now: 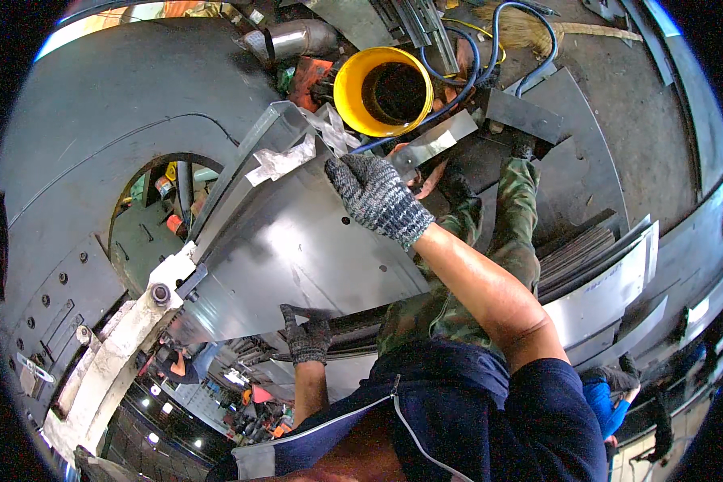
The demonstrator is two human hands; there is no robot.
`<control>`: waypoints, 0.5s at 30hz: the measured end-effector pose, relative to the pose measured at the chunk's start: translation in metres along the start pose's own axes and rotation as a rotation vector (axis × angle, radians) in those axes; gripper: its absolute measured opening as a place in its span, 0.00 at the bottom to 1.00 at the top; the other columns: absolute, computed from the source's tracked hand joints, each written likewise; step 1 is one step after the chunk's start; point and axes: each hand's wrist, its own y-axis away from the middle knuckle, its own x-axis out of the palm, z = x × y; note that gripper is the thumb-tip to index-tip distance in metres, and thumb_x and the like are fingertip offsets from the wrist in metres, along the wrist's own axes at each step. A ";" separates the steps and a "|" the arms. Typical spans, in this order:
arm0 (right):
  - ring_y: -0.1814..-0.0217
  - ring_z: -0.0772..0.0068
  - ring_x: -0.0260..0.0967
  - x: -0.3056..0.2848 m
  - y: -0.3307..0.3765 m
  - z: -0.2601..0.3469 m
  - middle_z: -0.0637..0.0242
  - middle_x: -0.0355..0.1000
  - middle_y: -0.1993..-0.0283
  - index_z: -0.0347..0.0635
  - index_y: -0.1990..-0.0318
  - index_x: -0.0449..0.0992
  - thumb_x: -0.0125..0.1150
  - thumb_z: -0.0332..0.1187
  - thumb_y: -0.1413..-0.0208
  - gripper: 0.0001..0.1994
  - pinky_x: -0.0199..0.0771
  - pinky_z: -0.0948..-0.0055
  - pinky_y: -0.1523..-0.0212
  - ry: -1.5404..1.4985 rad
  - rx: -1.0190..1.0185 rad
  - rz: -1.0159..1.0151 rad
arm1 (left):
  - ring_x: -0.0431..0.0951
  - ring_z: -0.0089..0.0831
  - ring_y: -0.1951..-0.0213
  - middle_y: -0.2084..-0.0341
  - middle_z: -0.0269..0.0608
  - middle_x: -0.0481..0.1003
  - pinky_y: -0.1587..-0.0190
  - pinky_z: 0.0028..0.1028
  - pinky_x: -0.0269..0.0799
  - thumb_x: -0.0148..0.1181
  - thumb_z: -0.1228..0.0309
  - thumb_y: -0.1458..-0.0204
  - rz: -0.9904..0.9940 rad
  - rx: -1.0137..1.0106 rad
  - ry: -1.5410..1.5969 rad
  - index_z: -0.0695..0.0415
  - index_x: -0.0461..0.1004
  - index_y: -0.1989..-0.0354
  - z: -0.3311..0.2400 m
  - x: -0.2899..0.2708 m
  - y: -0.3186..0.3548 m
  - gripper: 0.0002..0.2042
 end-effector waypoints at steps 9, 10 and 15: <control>0.66 0.44 0.69 0.000 0.000 0.000 0.44 0.71 0.70 0.31 0.68 0.73 0.51 0.36 0.42 0.14 0.68 0.56 0.64 0.044 -0.037 -0.044 | 0.74 0.36 0.69 0.73 0.43 0.71 0.61 0.33 0.75 0.69 0.46 0.64 0.085 -0.034 -0.008 0.62 0.64 0.65 -0.006 -0.013 -0.020 0.32; 0.66 0.44 0.69 0.000 0.000 -0.001 0.44 0.71 0.70 0.31 0.68 0.73 0.51 0.36 0.42 0.14 0.67 0.56 0.64 0.040 -0.052 -0.049 | 0.74 0.36 0.69 0.72 0.43 0.71 0.61 0.33 0.75 0.69 0.46 0.64 0.090 -0.019 -0.035 0.63 0.63 0.64 -0.005 -0.014 -0.020 0.33; 0.67 0.44 0.68 0.000 -0.002 -0.007 0.43 0.71 0.70 0.31 0.68 0.73 0.50 0.37 0.42 0.15 0.67 0.56 0.65 0.027 -0.038 0.003 | 0.72 0.33 0.68 0.70 0.41 0.70 0.60 0.35 0.74 0.71 0.49 0.65 0.025 -0.118 0.049 0.57 0.64 0.59 -0.006 -0.004 -0.007 0.31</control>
